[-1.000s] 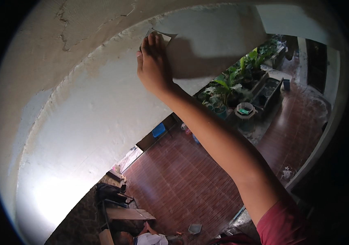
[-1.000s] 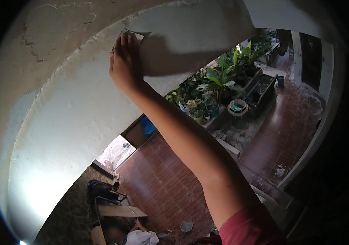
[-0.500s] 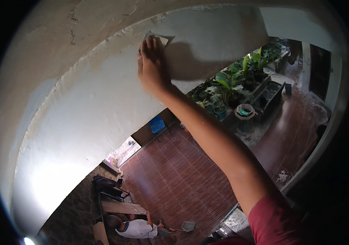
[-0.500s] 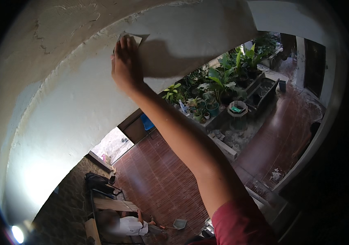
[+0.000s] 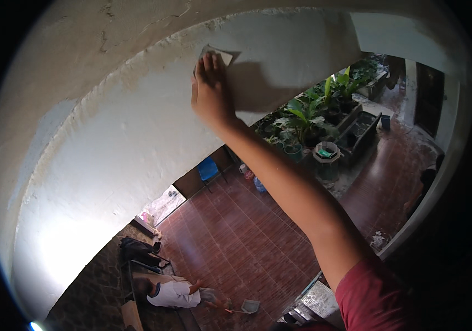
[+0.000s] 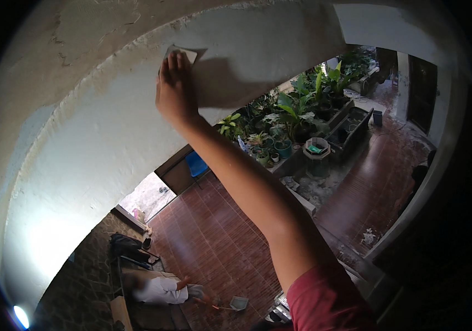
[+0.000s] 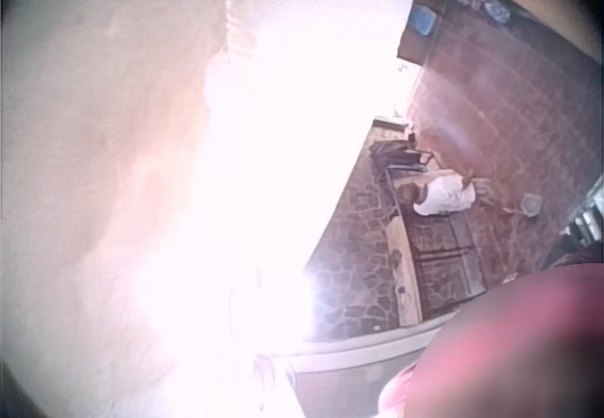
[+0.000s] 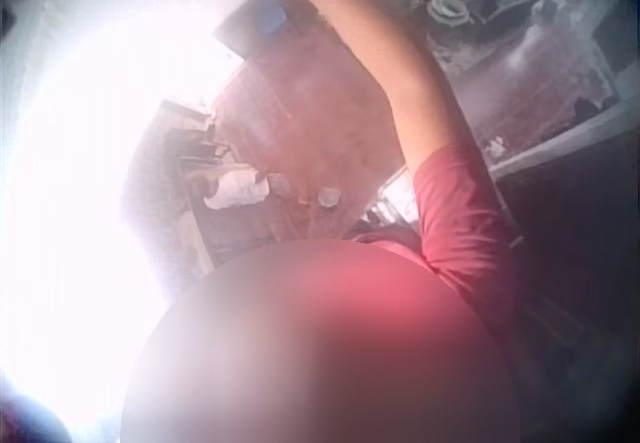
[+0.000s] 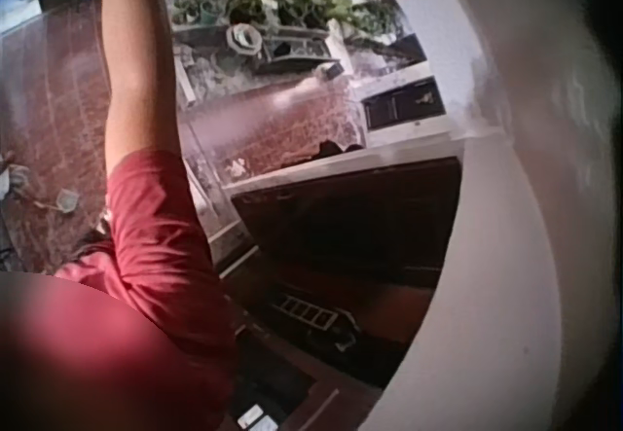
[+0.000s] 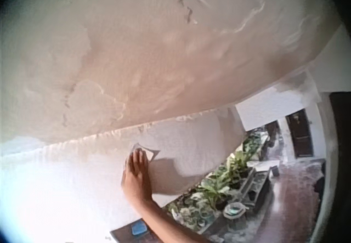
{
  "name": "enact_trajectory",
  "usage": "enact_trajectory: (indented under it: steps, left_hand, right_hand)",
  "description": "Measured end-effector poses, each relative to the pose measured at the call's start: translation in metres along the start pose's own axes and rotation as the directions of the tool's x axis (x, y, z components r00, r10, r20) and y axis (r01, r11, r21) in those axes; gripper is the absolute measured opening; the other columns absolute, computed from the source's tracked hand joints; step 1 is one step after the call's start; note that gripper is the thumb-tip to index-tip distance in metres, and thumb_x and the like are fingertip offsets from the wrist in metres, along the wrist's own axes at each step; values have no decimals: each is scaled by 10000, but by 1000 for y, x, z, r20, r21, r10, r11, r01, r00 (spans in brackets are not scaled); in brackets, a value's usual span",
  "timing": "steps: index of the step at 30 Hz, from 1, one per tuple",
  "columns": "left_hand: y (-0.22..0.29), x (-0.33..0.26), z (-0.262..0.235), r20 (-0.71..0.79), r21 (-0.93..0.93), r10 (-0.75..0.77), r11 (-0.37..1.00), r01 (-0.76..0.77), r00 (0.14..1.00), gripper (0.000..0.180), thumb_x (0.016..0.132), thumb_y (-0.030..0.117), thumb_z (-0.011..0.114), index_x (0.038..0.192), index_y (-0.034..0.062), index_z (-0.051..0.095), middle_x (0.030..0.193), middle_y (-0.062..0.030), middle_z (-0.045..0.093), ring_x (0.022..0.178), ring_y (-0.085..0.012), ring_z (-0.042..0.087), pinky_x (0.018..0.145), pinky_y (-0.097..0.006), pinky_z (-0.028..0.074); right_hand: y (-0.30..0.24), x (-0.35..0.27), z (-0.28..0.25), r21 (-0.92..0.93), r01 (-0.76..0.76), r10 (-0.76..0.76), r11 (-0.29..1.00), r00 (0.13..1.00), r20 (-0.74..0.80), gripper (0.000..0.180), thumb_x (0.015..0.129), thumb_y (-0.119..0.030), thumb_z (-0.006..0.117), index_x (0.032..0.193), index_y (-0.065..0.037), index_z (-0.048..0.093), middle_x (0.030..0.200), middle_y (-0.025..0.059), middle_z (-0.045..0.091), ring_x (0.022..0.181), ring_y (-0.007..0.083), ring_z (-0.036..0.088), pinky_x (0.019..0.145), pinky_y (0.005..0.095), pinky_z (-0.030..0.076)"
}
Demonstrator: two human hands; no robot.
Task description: The person smooths a freshly plastered wall using a small rectangular trowel. They repeatedly rub the trowel over the curved wall surface while occasionally touching the wall with their left hand to check the finish.
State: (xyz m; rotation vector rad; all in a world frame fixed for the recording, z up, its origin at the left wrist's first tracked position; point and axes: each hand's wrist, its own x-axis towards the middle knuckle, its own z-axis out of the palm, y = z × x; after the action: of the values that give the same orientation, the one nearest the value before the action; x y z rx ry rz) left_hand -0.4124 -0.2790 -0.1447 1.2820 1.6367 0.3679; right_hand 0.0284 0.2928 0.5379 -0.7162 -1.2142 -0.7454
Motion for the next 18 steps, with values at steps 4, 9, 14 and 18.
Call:
enact_trajectory:
  steps: [4, 9, 14, 18]
  left_hand:
    - [-16, -14, 1, -9, -174, -265, 950, 260, 964, 443, 1032, 268, 328, 1304, 65, 614, 1232, -199, 662, 1119, -369, 612, 987, -480, 477]
    - [11, 17, 4, -10, -34, -66, 997, 66, 998, 432, 1039, 274, 332, 1272, 42, 612, 1120, -160, 678, 998, -315, 644, 861, -436, 527]
    - [54, 54, 3, -10, -116, -121, 986, 119, 993, 397, 1039, 275, 342, 1221, 50, 614, 1057, -138, 672, 954, -291, 636, 824, -426, 524]
    - [68, 56, 7, -2, -138, -133, 982, 132, 991, 372, 1039, 276, 350, 1180, 58, 615, 1007, -120, 667, 919, -272, 630, 795, -419, 523]
  right_hand:
    - [-11, -2, -2, 46, -80, 78, 996, 996, 32, 516, 938, -129, 584, 1331, 183, 463, 1442, 359, 419, 1411, 515, 323, 1194, 552, 255]
    - [-14, -6, -10, -23, -87, 88, 996, 995, 52, 503, 951, -118, 573, 1346, 173, 458, 1455, 348, 413, 1422, 499, 318, 1195, 538, 263]
    - [-9, -4, -13, 5, -84, 84, 996, 996, -15, 514, 947, -123, 581, 1351, 166, 451, 1456, 334, 414, 1414, 505, 327, 1197, 534, 269]
    - [-8, -12, -21, -76, -143, 153, 987, 979, 137, 498, 975, -141, 551, 1349, 173, 450, 1477, 336, 398, 1423, 492, 329, 1200, 521, 271]
